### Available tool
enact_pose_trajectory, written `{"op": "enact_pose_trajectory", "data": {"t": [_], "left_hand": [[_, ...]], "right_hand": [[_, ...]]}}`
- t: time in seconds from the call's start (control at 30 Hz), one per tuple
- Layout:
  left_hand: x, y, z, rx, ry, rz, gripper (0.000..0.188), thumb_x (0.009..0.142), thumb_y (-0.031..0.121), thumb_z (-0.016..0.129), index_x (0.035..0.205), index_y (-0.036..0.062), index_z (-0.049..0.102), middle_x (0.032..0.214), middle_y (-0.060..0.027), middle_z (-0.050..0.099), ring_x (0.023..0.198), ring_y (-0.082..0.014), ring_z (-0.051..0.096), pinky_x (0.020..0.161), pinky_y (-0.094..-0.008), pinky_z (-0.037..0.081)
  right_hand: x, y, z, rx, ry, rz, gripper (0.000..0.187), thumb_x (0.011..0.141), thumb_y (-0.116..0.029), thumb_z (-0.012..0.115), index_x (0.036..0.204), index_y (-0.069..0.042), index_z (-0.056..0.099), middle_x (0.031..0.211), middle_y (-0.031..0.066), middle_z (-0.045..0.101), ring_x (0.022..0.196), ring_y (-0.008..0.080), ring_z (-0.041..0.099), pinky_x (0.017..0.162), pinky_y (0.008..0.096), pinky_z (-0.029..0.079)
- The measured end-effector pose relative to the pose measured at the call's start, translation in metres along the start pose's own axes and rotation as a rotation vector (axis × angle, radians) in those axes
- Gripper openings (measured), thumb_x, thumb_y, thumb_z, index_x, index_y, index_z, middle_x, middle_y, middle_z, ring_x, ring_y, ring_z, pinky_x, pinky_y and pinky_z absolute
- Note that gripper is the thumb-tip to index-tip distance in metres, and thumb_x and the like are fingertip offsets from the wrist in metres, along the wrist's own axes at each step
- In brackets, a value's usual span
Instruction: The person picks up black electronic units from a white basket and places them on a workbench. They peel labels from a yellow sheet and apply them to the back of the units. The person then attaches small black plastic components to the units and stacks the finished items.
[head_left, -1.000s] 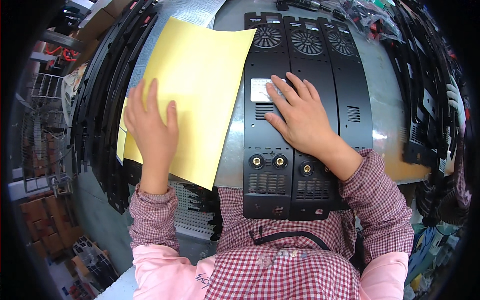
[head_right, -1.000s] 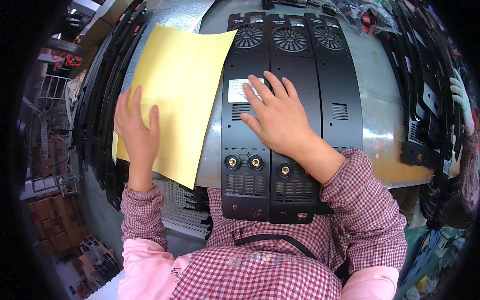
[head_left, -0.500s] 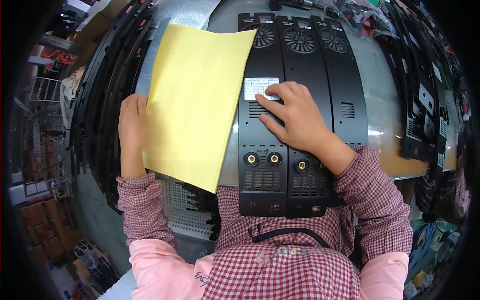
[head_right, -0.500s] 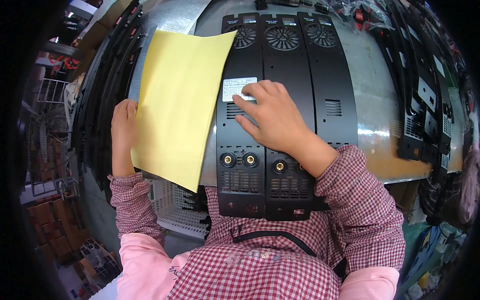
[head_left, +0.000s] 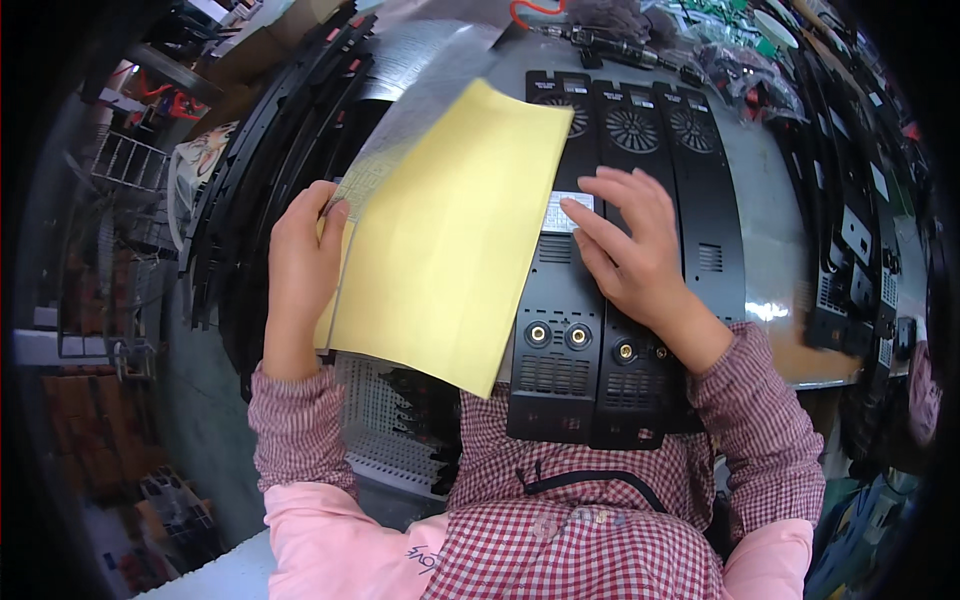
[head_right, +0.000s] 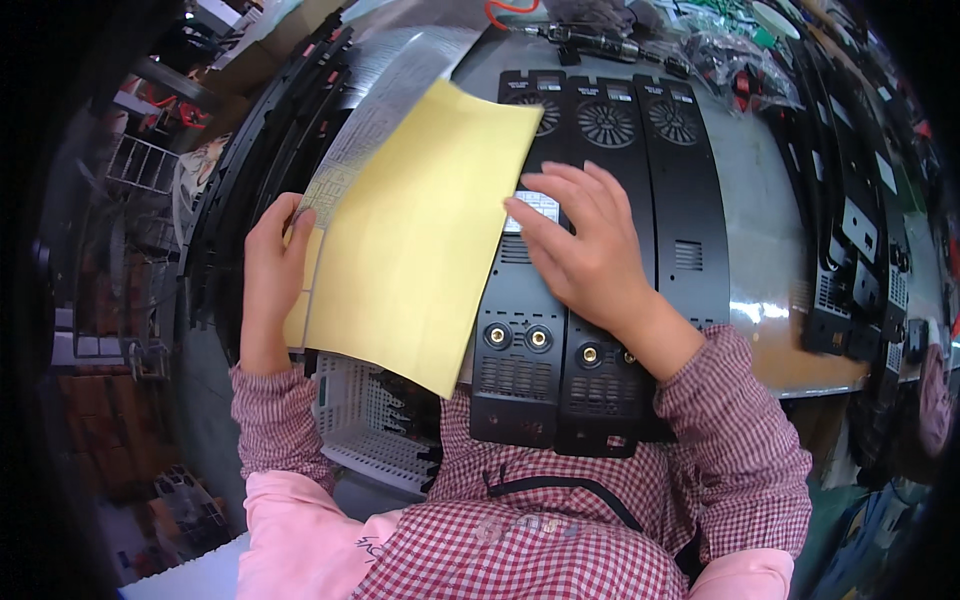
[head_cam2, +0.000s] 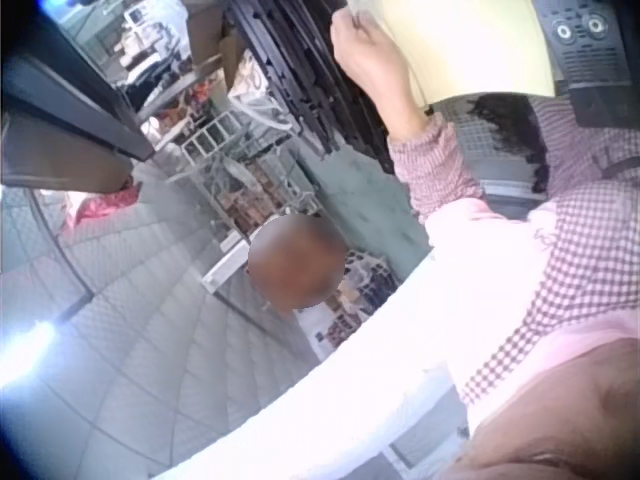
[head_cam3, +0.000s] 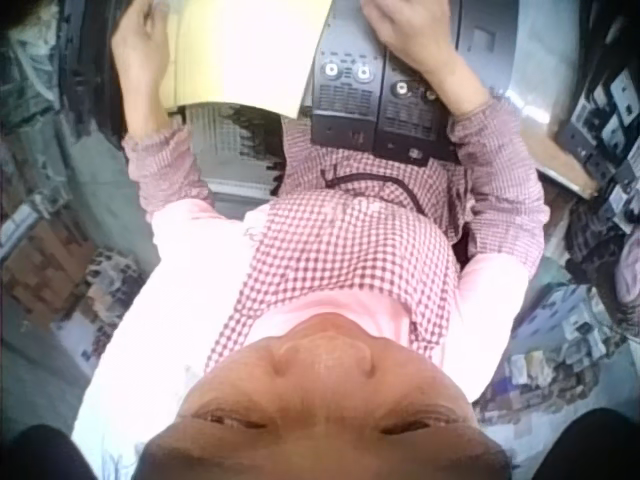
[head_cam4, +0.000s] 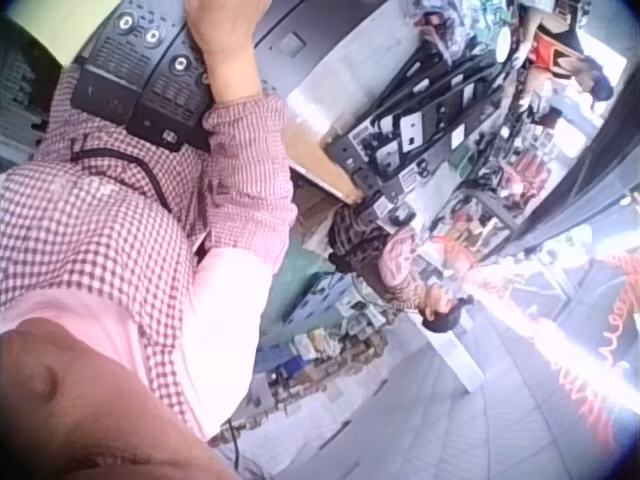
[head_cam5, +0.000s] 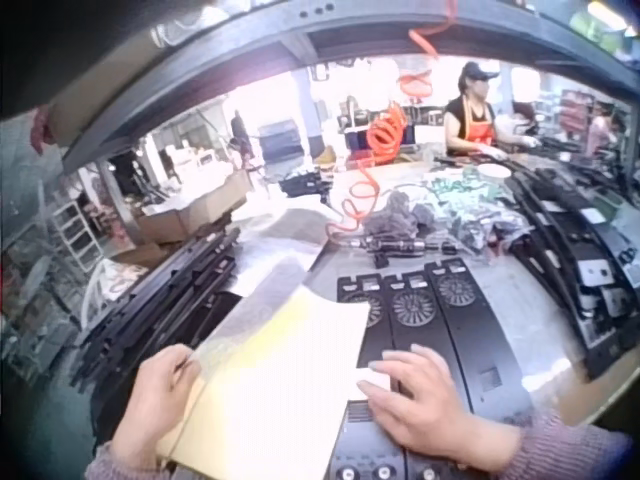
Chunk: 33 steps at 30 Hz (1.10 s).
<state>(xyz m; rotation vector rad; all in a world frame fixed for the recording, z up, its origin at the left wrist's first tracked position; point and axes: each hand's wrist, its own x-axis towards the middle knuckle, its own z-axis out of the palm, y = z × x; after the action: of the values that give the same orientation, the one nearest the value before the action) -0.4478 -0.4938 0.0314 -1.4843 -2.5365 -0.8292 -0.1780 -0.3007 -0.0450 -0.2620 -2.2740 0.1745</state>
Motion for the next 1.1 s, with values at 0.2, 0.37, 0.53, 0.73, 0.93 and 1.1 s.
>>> {"op": "enact_pose_trajectory", "data": {"t": [0.2,0.37,0.53,0.73,0.93,1.1], "left_hand": [[-0.013,0.095,-0.065,0.196,0.057,0.587,0.012,0.08,0.004,0.071,0.091,0.0047,0.066,0.084,-0.009,0.067,0.08,-0.0264,0.066,0.09,-0.0414,0.05],[-0.021,0.13,-0.107,0.249,0.076,0.62,0.01,0.078,0.004,0.071,0.087,0.0045,0.066,0.083,-0.0064,0.067,0.081,-0.0238,0.066,0.099,-0.0462,0.045],[-0.025,0.145,-0.11,0.12,-0.037,0.655,0.003,0.085,0.005,0.065,0.088,0.003,0.065,0.081,-0.0073,0.065,0.08,-0.0249,0.065,0.107,-0.0505,0.038],[0.0,0.155,-0.086,-0.113,-0.321,0.775,0.003,0.088,0.005,0.063,0.087,0.002,0.062,0.075,-0.0092,0.06,0.071,-0.0284,0.061,0.105,-0.0495,0.04],[0.025,0.144,0.001,-0.184,-0.641,0.718,0.012,0.096,0.012,0.055,0.096,0.0015,0.062,0.081,-0.0129,0.064,0.08,-0.032,0.062,0.107,-0.0511,0.037],[0.014,0.136,0.06,0.008,-0.537,0.782,0.009,0.095,0.011,0.055,0.096,0.0039,0.06,0.089,-0.011,0.063,0.099,-0.0294,0.06,0.112,-0.0586,0.028]], "right_hand": [[0.101,-0.061,-0.067,-0.189,0.096,-0.269,0.04,0.076,-0.022,0.074,0.115,-0.017,0.07,0.117,0.0087,0.063,0.119,0.0294,0.056,0.111,0.0495,0.03],[0.119,-0.083,-0.143,-0.087,-0.213,-0.22,0.029,0.071,-0.014,0.077,0.096,-0.004,0.068,0.073,0.0063,0.059,0.066,0.0234,0.059,0.064,0.0374,0.045],[0.1,-0.084,-0.192,0.157,-0.305,0.037,0.021,0.075,-0.013,0.078,0.089,0.0,0.069,0.067,0.011,0.061,0.055,0.0261,0.062,0.05,0.0325,0.046],[0.082,-0.061,-0.209,0.219,-0.46,0.256,0.017,0.083,-0.018,0.073,0.088,-0.002,0.068,0.07,0.0128,0.064,0.063,0.03,0.065,0.056,0.0364,0.05],[0.043,-0.038,-0.143,0.138,-0.409,0.279,0.021,0.09,-0.022,0.066,0.101,-0.005,0.069,0.084,0.0148,0.065,0.085,0.0336,0.066,0.072,0.0429,0.051],[-0.004,-0.019,-0.074,0.398,-0.355,0.464,0.022,0.092,-0.019,0.064,0.108,-0.004,0.069,0.093,0.0147,0.066,0.087,0.0349,0.066,0.076,0.0433,0.052]]}}
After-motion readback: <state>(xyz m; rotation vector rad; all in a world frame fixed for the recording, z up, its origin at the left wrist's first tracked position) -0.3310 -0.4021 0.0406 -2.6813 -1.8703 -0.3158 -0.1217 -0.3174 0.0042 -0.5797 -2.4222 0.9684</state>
